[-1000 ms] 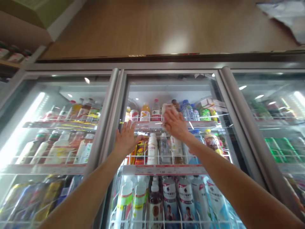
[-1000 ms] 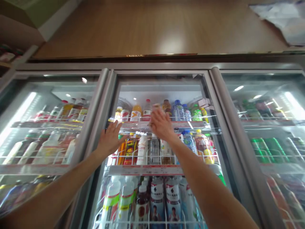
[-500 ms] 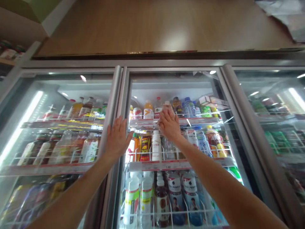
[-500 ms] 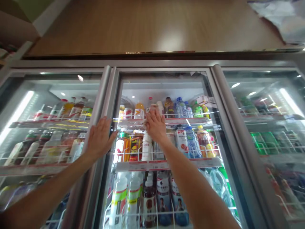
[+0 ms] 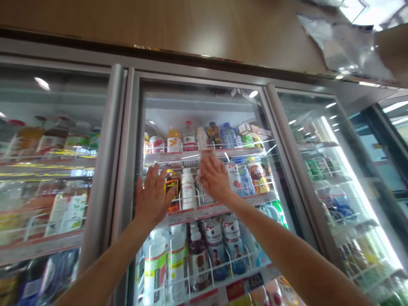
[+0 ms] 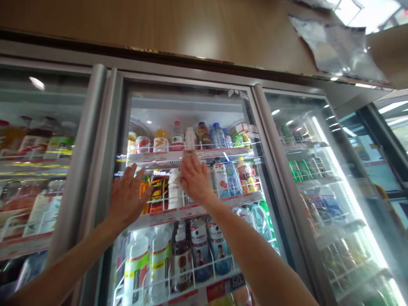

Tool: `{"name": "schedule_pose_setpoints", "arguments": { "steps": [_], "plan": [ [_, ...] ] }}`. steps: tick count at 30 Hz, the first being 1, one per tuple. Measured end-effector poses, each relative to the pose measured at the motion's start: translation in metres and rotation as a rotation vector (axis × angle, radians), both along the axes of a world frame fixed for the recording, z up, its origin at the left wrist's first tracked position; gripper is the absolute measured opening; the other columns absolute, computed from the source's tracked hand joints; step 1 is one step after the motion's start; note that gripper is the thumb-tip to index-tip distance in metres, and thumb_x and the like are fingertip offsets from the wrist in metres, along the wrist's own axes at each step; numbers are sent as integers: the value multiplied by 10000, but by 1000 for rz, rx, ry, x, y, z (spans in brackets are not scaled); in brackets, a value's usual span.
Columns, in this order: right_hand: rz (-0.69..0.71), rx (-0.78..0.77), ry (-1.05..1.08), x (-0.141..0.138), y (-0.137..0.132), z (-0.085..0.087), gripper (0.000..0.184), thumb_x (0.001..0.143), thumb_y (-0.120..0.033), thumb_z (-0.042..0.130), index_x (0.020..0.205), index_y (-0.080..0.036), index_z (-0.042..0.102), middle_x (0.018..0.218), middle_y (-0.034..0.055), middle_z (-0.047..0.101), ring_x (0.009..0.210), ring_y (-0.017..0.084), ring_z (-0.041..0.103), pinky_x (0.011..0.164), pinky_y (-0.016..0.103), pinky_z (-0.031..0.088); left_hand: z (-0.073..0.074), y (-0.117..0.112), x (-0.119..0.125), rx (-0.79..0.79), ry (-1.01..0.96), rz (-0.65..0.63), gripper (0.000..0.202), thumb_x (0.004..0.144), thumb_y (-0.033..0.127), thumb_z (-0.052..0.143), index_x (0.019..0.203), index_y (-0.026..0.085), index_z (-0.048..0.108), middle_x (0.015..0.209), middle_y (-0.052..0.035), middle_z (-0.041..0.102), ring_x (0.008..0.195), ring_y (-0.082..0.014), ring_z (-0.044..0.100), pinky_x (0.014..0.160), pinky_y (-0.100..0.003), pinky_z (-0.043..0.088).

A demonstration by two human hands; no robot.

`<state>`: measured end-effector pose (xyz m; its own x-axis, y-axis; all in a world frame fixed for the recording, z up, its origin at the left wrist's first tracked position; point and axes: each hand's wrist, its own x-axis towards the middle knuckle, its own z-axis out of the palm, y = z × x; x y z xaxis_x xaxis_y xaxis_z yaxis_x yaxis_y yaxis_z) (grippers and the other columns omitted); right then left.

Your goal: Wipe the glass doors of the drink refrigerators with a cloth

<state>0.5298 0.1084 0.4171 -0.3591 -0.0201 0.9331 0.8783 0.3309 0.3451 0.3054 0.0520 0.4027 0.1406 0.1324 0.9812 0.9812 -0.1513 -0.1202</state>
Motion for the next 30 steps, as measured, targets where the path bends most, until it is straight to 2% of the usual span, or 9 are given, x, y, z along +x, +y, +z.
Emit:
{"name": "schedule_pose_setpoints", "arguments": {
  "steps": [3, 7, 9, 14, 19, 21, 26, 28, 30],
  "plan": [
    [-1, 27, -261, 16, 2, -12, 468, 879, -362, 383, 1344, -314, 411, 1456, -26, 361, 1402, 177, 152, 1137, 452, 103, -9, 13, 14, 16, 5, -11, 613, 875, 493, 254, 1373, 148, 346, 1496, -142, 242, 1400, -284, 150, 1104, -553, 119],
    [-122, -31, 349, 55, 5, -7, 491, 884, -291, 327, 1360, -203, 405, 1472, 75, 326, 1388, 243, 199, 1085, 524, 193, -15, 21, 20, 51, 38, -11, 625, 870, 497, 295, 1389, 152, 328, 1508, -141, 206, 1410, -285, 94, 1110, -563, 45],
    [-147, -36, 444, 62, 6, -11, 502, 881, -276, 320, 1367, -178, 394, 1479, 90, 308, 1396, 259, 168, 1074, 530, 214, -15, 22, 20, 62, 43, -6, 627, 873, 496, 293, 1398, 154, 312, 1512, -138, 191, 1411, -279, 88, 1112, -558, 41],
    [-39, 67, -140, 65, 10, -42, 456, 868, -313, 379, 1315, -284, 461, 1416, -4, 426, 1393, 181, 191, 1127, 449, 146, -15, 23, 18, 87, 55, 34, 628, 879, 502, 269, 1378, 129, 348, 1499, -155, 225, 1410, -285, 90, 1110, -554, 56],
    [-74, 78, 556, 103, 23, -30, 475, 881, -278, 309, 1318, -179, 467, 1417, 115, 408, 1363, 268, 266, 1040, 548, 262, -16, 24, 17, 102, 63, 70, 626, 884, 519, 238, 1387, 158, 333, 1508, -129, 215, 1411, -271, 92, 1115, -542, 71],
    [-66, 91, 665, 107, 26, -30, 485, 879, -268, 305, 1329, -164, 453, 1422, 130, 398, 1369, 286, 248, 1026, 563, 271, -16, 24, 16, 102, 57, 65, 618, 884, 514, 245, 1388, 167, 332, 1508, -125, 218, 1411, -267, 100, 1119, -534, 70],
    [-6, 65, -53, 113, 20, -57, 450, 865, -280, 391, 1308, -303, 468, 1413, -4, 430, 1391, 195, 204, 1114, 473, 182, -20, 23, 22, 86, 0, 27, 586, 888, 458, 274, 1406, 185, 302, 1508, -109, 227, 1409, -266, 110, 1124, -529, 77],
    [-30, 68, -28, 130, 20, -56, 432, 871, -287, 388, 1290, -290, 491, 1398, 13, 450, 1376, 201, 248, 1109, 482, 188, -28, 23, 31, 82, -36, 27, 576, 899, 415, 249, 1423, 175, 260, 1504, -118, 232, 1410, -271, 102, 1117, -551, 83],
    [-78, 98, 300, 145, 24, -47, 441, 882, -283, 350, 1292, -212, 498, 1400, 89, 439, 1360, 248, 282, 1067, 530, 237, -37, 23, 43, 70, -52, 42, 578, 906, 397, 236, 1437, 169, 214, 1502, -127, 230, 1411, -280, 87, 1105, -581, 83]
  ]
}}
